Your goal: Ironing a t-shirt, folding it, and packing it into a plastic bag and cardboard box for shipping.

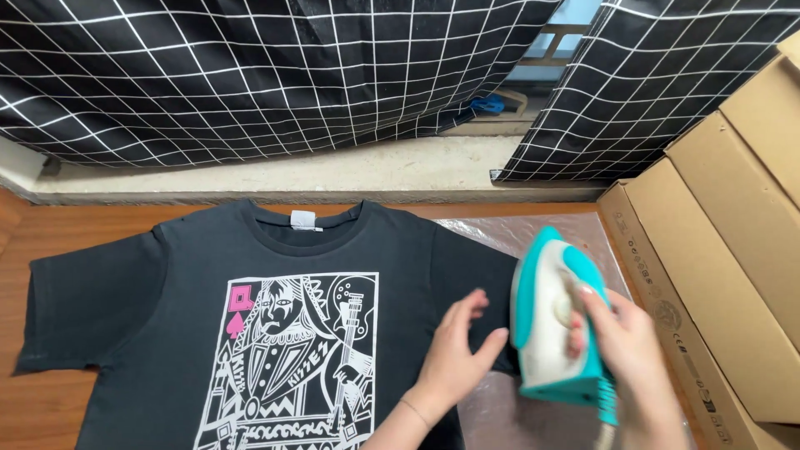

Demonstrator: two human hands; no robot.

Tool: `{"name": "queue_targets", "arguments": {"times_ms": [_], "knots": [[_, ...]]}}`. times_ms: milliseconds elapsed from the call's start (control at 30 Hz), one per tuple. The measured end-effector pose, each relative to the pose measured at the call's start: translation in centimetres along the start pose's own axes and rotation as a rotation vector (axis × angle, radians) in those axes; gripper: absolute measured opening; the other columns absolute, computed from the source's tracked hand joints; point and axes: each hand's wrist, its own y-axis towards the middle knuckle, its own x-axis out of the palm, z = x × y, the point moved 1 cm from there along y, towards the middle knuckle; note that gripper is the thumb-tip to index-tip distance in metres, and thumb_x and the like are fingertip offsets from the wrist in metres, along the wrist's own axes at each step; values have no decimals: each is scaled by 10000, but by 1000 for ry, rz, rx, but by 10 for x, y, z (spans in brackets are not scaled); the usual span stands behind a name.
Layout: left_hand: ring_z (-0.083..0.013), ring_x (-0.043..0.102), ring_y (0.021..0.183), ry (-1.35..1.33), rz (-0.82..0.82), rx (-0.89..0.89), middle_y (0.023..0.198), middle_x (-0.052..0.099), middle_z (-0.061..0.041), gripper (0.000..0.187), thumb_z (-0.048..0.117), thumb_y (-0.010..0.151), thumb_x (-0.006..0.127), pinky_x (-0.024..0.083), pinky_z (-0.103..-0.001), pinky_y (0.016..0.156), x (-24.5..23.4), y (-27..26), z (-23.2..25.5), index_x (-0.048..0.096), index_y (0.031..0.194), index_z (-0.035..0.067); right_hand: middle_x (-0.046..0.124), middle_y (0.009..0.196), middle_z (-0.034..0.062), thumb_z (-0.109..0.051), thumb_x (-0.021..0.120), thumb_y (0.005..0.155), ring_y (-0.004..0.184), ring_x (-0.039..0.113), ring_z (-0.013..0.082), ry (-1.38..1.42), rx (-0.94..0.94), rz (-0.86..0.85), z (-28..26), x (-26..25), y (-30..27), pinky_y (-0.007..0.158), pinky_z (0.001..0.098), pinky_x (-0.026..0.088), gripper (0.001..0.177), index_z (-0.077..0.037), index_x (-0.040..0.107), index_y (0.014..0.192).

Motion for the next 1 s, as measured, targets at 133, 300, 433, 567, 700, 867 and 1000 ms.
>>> {"name": "queue_targets", "arguments": {"times_ms": [133, 300, 433, 567, 700, 867, 1000], "knots": [[-183, 710, 1183, -88, -32, -87, 1300, 706, -80, 531, 359, 973, 668, 567, -319, 1021, 19, 16, 33, 648, 1413, 61, 650, 648, 122, -290, 656, 1097, 447, 575, 206, -31, -17, -43, 31, 39, 24, 431, 353, 490, 343, -7, 653, 903], [-144, 758, 1123, -79, -252, -482, 1328, 756, 21, 660, 533, 860, 666, 571, -286, 974, 25, 45, 39, 678, 1389, 137, 666, 815, 23, -503, 591, 1093, 855, 557, 134, -334, -25, 46, 24, 52, 21, 784, 322, 461, 547, -45, 761, 846], [-4, 639, 904, -479, -443, -386, 1013, 753, 53, 283, 383, 996, 734, 497, -195, 799, 48, 50, 17, 689, 1140, 143, 838, 1197, 131, -620, 290, 1087, 1182, 763, 264, -513, -24, 15, 32, 36, 54, 1083, 408, 495, 783, -88, 857, 1182], [-83, 740, 936, -550, -336, -434, 1059, 791, -23, 316, 262, 927, 805, 596, -232, 837, 65, 45, 4, 678, 1169, 103, 656, 1430, 137, -626, 195, 1067, 1331, 605, 260, -296, 141, -125, 91, 36, 98, 1109, 445, 452, 703, -111, 574, 1360], [-74, 723, 815, -506, -141, -399, 951, 765, -10, 256, 256, 920, 820, 590, -236, 706, 64, 35, 2, 621, 1012, 123, 569, 1600, 63, -706, 190, 1026, 1571, 395, 345, -644, -15, -158, 141, 25, 110, 1382, 488, 87, 748, -357, 573, 1565], [-42, 652, 745, -493, 19, -342, 881, 739, 9, 228, 248, 939, 826, 531, -226, 657, 31, 34, 3, 654, 1029, 128, 475, 1679, -49, -662, 231, 1047, 1602, 365, 190, -640, -56, -132, 125, 39, 95, 1343, 575, 45, 758, -234, 571, 1572], [-170, 786, 949, -590, -15, -292, 1067, 790, -120, 554, 252, 925, 886, 664, -310, 765, 45, 41, -44, 585, 1306, -15, 563, 1603, 112, -550, 341, 1197, 1556, 395, 333, -413, -95, -194, 148, 29, 120, 1334, 602, 189, 581, -179, 652, 1519]]}}
